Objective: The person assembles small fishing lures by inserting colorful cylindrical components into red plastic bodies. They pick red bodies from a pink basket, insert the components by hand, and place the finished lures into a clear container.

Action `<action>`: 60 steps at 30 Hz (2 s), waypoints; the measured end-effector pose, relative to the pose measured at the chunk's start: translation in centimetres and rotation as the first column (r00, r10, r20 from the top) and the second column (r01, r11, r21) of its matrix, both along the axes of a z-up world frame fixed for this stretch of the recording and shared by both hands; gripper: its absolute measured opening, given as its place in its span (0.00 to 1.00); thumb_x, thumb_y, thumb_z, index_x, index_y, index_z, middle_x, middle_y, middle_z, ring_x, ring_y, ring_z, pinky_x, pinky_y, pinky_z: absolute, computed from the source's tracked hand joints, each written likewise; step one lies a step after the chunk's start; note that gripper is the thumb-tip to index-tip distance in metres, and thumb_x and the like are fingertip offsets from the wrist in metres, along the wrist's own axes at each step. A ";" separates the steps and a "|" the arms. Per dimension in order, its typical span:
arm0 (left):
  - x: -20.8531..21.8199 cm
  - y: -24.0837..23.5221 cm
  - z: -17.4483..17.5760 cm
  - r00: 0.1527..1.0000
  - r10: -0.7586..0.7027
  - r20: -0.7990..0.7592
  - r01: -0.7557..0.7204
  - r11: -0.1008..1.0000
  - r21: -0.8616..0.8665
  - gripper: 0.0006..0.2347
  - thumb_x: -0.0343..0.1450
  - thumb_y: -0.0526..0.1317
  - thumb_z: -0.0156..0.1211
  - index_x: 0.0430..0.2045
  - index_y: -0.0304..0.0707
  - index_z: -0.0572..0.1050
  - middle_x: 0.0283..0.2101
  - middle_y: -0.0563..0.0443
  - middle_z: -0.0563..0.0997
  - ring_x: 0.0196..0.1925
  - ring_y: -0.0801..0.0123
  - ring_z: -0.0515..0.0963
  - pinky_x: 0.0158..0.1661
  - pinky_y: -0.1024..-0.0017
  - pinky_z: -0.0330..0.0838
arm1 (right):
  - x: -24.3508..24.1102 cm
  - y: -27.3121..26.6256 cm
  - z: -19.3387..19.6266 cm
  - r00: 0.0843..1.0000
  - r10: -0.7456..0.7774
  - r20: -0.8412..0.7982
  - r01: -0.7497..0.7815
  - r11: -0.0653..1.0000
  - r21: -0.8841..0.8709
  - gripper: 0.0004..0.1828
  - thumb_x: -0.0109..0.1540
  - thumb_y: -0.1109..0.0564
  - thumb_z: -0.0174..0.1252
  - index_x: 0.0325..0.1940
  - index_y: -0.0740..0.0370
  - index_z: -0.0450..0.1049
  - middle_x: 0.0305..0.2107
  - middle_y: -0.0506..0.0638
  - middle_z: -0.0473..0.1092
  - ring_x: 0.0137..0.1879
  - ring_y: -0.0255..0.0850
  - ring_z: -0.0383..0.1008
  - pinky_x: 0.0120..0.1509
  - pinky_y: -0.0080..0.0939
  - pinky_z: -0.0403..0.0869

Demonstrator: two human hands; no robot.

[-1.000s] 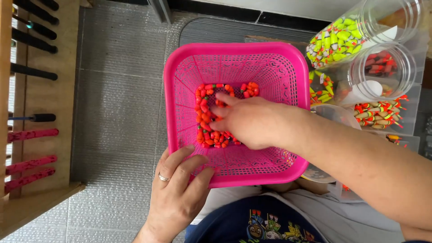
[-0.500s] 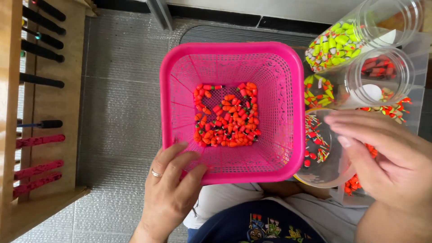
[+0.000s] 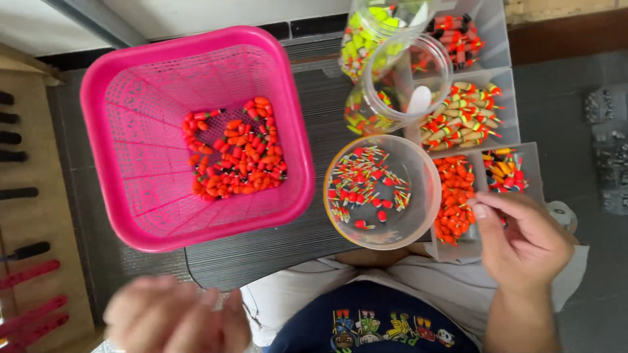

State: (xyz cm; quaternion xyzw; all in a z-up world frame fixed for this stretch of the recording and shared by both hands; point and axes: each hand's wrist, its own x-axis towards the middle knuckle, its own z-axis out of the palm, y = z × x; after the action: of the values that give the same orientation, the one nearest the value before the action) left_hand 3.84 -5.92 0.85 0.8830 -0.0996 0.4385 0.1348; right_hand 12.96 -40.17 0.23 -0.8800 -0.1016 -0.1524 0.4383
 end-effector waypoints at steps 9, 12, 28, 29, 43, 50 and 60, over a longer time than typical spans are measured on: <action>7.9 -12.8 1.4 0.694 -0.410 -0.592 0.365 0.909 -0.201 0.10 0.69 0.28 0.48 0.43 0.29 0.71 0.43 0.41 0.74 0.40 0.54 0.74 0.43 0.62 0.70 | 0.2 -1.5 -0.8 0.989 0.138 0.052 -0.142 0.985 0.097 0.04 0.60 0.71 0.56 0.39 0.74 0.73 0.31 0.60 0.74 0.31 0.41 0.71 0.34 0.33 0.67; 10.5 -15.7 -1.0 0.667 -0.330 -0.668 0.307 0.939 -0.158 0.09 0.61 0.30 0.57 0.34 0.37 0.72 0.29 0.46 0.73 0.29 0.51 0.74 0.28 0.59 0.68 | -0.1 -2.7 -0.9 0.992 0.127 0.029 -0.129 0.984 0.126 0.04 0.60 0.70 0.57 0.39 0.72 0.74 0.31 0.58 0.74 0.29 0.39 0.69 0.32 0.32 0.64; 13.2 -19.5 -6.4 0.696 0.013 -0.718 0.367 0.853 0.372 0.04 0.58 0.33 0.58 0.21 0.46 0.77 0.25 0.53 0.74 0.26 0.62 0.78 0.25 0.68 0.71 | 0.8 -5.1 -0.9 0.982 0.166 0.091 -0.177 0.975 0.132 0.05 0.57 0.70 0.59 0.37 0.68 0.77 0.27 0.53 0.74 0.24 0.35 0.65 0.26 0.31 0.64; 13.0 -19.1 -6.4 0.761 -0.030 -0.648 0.326 0.881 0.342 0.04 0.56 0.33 0.59 0.19 0.43 0.77 0.22 0.52 0.73 0.25 0.62 0.77 0.26 0.69 0.69 | 1.2 -4.8 -0.9 0.971 0.180 0.158 -0.206 0.965 0.163 0.06 0.56 0.70 0.59 0.36 0.68 0.78 0.26 0.52 0.75 0.19 0.33 0.63 0.22 0.31 0.65; 12.0 -16.8 -3.4 0.777 -0.130 -0.616 0.343 0.908 0.241 0.05 0.57 0.29 0.57 0.19 0.40 0.75 0.22 0.50 0.70 0.22 0.59 0.77 0.22 0.66 0.71 | 3.6 0.1 3.3 0.914 0.361 0.185 -0.297 0.906 -0.301 0.07 0.59 0.68 0.57 0.39 0.61 0.77 0.29 0.52 0.73 0.30 0.50 0.71 0.32 0.46 0.72; 6.3 -14.9 0.3 0.811 -0.355 -0.465 0.193 0.913 -0.360 0.12 0.71 0.31 0.58 0.49 0.38 0.71 0.49 0.47 0.76 0.45 0.62 0.81 0.39 0.66 0.78 | 5.0 4.7 -1.7 0.925 0.163 -0.345 -0.380 0.455 -0.805 0.05 0.53 0.63 0.53 0.24 0.55 0.73 0.20 0.50 0.71 0.28 0.51 0.75 0.24 0.51 0.72; 5.5 -14.6 -1.4 0.864 -0.238 -0.444 0.017 0.895 -0.446 0.07 0.67 0.33 0.65 0.36 0.39 0.78 0.39 0.52 0.81 0.41 0.71 0.81 0.43 0.77 0.75 | 6.4 9.1 -3.4 0.709 -0.090 -0.699 -0.671 0.218 -0.709 0.14 0.53 0.65 0.57 0.21 0.43 0.75 0.20 0.36 0.72 0.30 0.38 0.76 0.23 0.36 0.69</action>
State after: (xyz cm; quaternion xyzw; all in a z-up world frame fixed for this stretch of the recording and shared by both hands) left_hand 9.32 -20.55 -0.59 0.9043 -0.0237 0.2027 0.3749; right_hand 19.39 -31.10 -3.19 -0.9129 -0.2007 0.3247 -0.1446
